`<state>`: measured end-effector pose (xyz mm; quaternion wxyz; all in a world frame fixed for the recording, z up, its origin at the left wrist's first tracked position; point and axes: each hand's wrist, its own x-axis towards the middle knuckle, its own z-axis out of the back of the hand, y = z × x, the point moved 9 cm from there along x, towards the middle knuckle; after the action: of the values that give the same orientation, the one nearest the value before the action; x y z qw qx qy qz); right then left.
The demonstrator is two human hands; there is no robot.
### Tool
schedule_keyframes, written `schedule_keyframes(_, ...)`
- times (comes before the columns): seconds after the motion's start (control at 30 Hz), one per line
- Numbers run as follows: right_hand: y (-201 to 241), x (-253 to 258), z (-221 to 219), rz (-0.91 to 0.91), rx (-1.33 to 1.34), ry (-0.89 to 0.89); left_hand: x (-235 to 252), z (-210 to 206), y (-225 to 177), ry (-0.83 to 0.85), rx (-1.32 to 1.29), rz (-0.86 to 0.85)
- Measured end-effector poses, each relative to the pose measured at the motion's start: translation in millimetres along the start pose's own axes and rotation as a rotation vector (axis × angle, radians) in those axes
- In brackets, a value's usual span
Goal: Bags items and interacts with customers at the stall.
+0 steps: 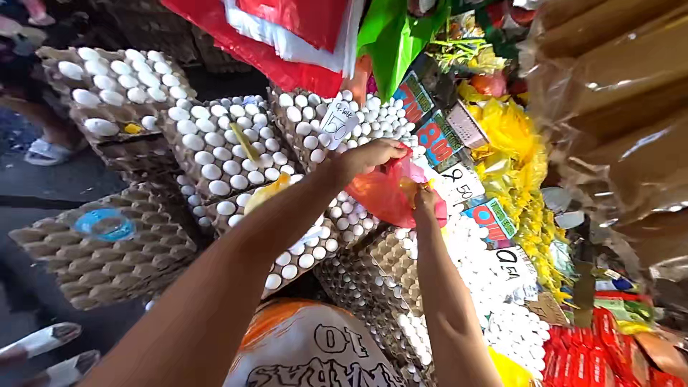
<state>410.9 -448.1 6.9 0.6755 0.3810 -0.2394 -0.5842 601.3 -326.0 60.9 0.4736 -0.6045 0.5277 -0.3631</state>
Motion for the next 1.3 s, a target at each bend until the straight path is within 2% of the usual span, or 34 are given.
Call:
schedule_keyframes(0.1,29.7,-22.0,7.4,0.212,-0.149,0.065,-6.2,3.3,-17.1,0.141,0.257,0.007)
schedule_keyframes(0.2,67.2,-105.7,21.1,0.548,-0.095,0.03,-4.6,3.0,-24.0,0.286,0.456,0.032)
schedule_keyframes(0.23,73.6,-135.6,10.5,0.624,-0.018,0.085,-1.1,3.5,-26.4,0.286,0.514,0.04)
schedule_keyframes(0.33,65.4,-193.3,-82.2,0.619,0.127,0.43,3.3,2.8,-32.3,0.247,0.63,0.094)
schedule_keyframes(0.47,52.2,-207.3,-221.9,0.513,-0.165,0.614,0.4,-3.8,-34.3,0.166,0.674,0.152)
schedule_keyframes(0.53,61.5,-218.0,-251.2,0.442,-0.365,0.72,-8.8,-11.3,-41.0,0.101,0.65,0.142)
schedule_keyframes(0.57,70.9,-228.6,-253.3,0.463,-0.444,0.762,-14.0,-14.1,-40.7,0.073,0.614,0.134)
schedule_keyframes(0.67,96.1,-250.8,-245.5,0.556,-0.567,0.809,-36.8,-17.5,-35.6,-0.013,0.505,0.14)
schedule_keyframes(0.77,98.2,-252.1,-251.6,0.577,-0.541,0.858,-47.0,-16.7,-28.8,-0.014,0.417,0.126)
schedule_keyframes(0.87,99.0,-245.1,-257.2,0.566,-0.354,0.776,-35.3,6.3,-5.4,0.04,0.308,0.109)
schedule_keyframes(0.97,94.4,-235.8,-250.4,0.528,-0.151,0.687,-32.4,19.5,-0.7,0.073,0.296,0.139)
schedule_keyframes(1.07,82.4,-233.1,-218.0,0.473,0.028,0.617,-26.3,19.3,-10.1,0.161,0.377,0.165)
schedule_keyframes(1.17,86.7,-236.9,-157.8,0.442,0.2,0.556,-13.3,17.2,-17.8,0.227,0.397,0.164)
schedule_keyframes(1.3,95.8,-214.9,-74.3,0.361,0.204,0.53,-6.1,11.4,-15.4,0.272,0.38,0.121)
